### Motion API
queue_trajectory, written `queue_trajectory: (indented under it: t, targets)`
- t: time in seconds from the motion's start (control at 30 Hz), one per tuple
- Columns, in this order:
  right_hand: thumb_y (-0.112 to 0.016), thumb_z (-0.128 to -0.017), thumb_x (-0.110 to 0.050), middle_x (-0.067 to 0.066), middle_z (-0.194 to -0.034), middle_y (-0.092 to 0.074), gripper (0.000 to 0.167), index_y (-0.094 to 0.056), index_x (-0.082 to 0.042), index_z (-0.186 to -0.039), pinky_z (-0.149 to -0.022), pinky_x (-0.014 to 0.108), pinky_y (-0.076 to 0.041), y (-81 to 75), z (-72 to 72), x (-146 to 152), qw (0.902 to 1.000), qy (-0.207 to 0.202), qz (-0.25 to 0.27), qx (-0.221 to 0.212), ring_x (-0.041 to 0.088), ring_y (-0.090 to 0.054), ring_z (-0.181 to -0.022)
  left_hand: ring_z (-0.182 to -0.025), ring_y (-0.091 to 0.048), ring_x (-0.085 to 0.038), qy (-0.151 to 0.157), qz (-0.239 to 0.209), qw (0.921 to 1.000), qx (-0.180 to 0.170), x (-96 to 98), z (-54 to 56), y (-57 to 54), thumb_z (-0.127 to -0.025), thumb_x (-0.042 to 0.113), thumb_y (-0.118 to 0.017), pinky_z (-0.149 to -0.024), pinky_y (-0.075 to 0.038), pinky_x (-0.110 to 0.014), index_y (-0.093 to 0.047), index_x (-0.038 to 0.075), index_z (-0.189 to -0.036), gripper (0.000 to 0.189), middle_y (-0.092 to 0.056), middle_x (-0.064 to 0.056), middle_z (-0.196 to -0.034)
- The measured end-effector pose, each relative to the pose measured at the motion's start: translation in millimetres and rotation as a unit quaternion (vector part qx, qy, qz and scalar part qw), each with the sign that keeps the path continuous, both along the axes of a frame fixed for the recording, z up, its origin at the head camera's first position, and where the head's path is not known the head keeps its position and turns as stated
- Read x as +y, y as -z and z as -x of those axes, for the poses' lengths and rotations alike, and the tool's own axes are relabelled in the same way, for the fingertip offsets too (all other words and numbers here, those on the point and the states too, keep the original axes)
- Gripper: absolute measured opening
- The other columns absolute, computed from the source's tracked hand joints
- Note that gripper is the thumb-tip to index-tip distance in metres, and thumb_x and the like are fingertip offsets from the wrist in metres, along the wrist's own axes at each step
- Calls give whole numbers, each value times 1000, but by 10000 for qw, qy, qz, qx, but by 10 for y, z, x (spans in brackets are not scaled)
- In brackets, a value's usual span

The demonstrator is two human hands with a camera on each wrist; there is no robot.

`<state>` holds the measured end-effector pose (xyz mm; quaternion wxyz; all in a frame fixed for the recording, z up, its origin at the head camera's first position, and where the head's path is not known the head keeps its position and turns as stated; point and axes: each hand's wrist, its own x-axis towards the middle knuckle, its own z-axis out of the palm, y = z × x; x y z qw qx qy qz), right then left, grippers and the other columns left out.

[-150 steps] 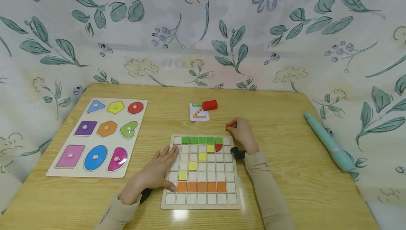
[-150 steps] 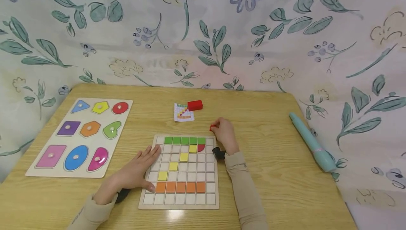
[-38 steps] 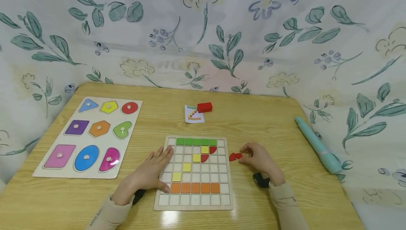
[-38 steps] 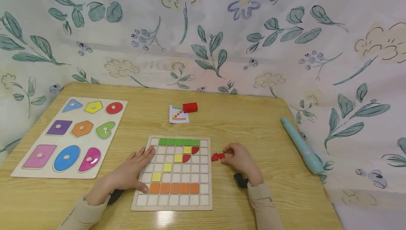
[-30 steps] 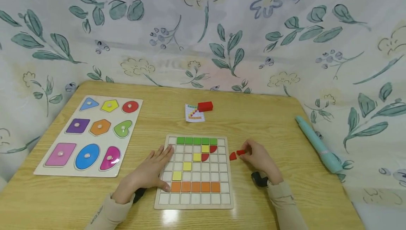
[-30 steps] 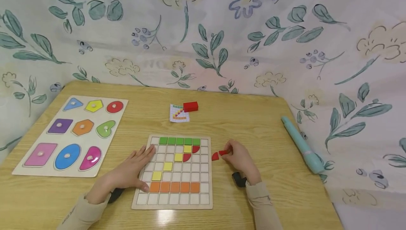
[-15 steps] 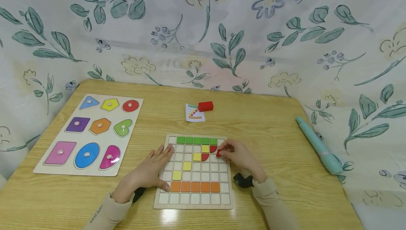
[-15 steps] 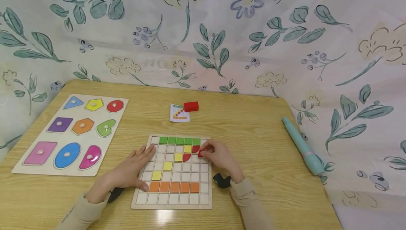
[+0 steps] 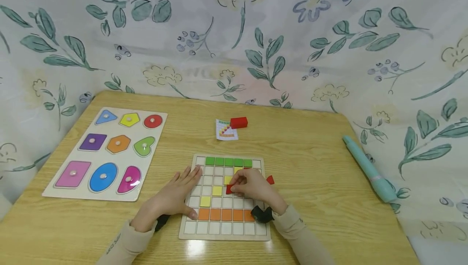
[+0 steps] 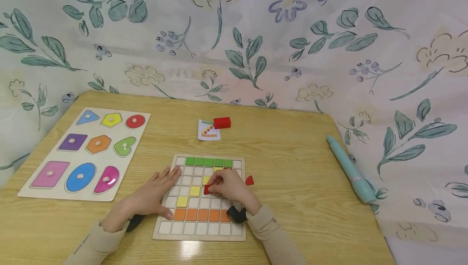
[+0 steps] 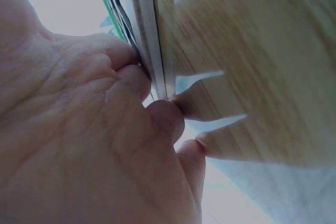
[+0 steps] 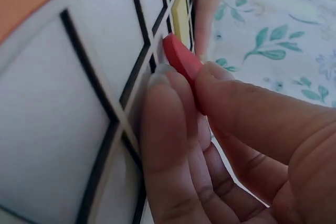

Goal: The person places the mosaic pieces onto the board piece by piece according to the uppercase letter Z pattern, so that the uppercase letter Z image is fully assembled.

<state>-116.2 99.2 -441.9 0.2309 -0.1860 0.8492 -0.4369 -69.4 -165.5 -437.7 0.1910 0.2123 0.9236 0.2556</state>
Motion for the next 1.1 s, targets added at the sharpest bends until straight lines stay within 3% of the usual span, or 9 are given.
queue_trajectory:
  t: [0.3,0.5,0.8,1.1]
  targets:
    - [-70,-89,-14,-4,-70,-61,5,-70,-10,-86,-55,16,-41,37,-23,-35,9977,-178,-225,619,4,-49,-60,-149,-4,-44,20,17,10000,-19,13,43,8,-61,42,-86,-118,-6,-64,-16,-1,-153,124,-12,-20,-162]
    - [-69,-89,-13,-3,-72,-58,4,-70,-10,-91,-58,17,-41,41,-55,-45,9980,-311,-173,523,7,-49,-64,-150,-2,-42,48,130,9999,-77,16,57,46,-61,47,-84,-120,-4,-62,-13,2,-155,126,-9,-18,-163]
    - [-72,-87,-13,-6,-71,-55,6,-71,-12,-92,-59,16,-40,101,-118,-82,9975,-405,-265,511,4,-47,-63,-150,-3,-43,-114,126,9998,-130,1,-41,79,-60,47,-85,-118,-7,-64,-17,1,-154,125,-12,-18,-162]
    - [-77,-82,-11,-5,-70,-51,13,-69,-11,-91,-58,16,-39,65,-106,-81,9979,-161,-218,593,5,-45,-61,-149,-5,-44,-4,97,9998,165,-9,5,99,-59,49,-84,-117,-8,-66,-17,0,-154,126,-14,-19,-162]
